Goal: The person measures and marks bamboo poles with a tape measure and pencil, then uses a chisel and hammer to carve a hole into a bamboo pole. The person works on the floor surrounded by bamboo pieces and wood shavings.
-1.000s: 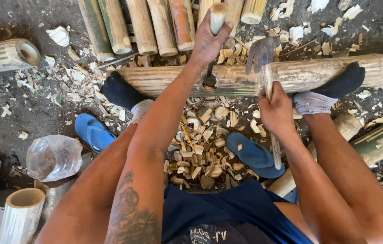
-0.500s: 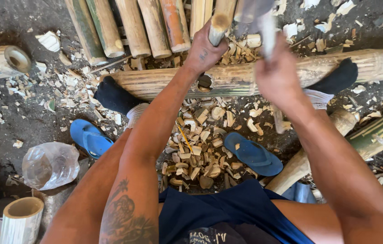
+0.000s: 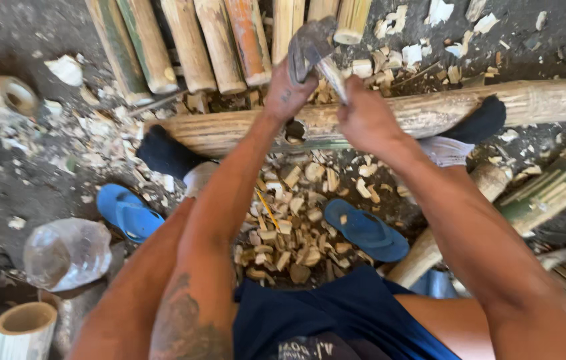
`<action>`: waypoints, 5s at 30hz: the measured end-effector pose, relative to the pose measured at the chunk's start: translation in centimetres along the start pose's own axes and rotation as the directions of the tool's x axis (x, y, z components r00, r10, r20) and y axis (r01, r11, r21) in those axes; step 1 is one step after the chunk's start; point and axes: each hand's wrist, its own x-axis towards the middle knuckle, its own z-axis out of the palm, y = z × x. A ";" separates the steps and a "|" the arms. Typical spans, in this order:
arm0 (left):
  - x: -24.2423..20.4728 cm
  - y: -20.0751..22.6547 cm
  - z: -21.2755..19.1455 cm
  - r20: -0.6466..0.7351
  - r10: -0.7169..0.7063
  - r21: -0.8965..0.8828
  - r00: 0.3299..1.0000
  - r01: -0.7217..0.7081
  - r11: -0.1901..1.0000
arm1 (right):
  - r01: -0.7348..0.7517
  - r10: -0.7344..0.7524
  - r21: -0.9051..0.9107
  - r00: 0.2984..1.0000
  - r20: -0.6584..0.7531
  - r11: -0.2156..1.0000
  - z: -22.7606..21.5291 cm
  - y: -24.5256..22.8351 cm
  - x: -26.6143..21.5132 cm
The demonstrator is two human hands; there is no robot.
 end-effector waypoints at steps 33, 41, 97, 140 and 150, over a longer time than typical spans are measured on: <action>-1.6 4.1 -1.5 -0.023 0.131 -0.105 0.991 -0.133 0.986 | 0.430 -0.252 0.190 0.773 -0.582 0.883 1.7 6.3 -7.3; -2.1 2.9 -0.9 0.024 0.016 -0.219 1.000 -0.010 0.976 | 0.698 -0.430 0.101 0.541 -0.723 0.709 -4.2 6.0 -7.4; -5.6 2.7 -1.4 -0.190 0.202 -0.040 0.961 -0.213 0.976 | 0.227 -0.202 0.038 0.922 -0.329 0.973 -2.4 -2.1 -9.8; -6.0 3.2 -1.2 -0.319 -0.036 -0.311 0.947 -0.068 0.948 | 0.370 -0.275 0.092 0.815 -0.510 0.925 2.5 1.8 -9.4; -7.4 1.2 -0.3 -0.361 -0.062 -0.223 0.930 -0.021 0.975 | 0.483 -0.398 0.068 0.784 -0.476 0.873 1.1 -0.1 -9.3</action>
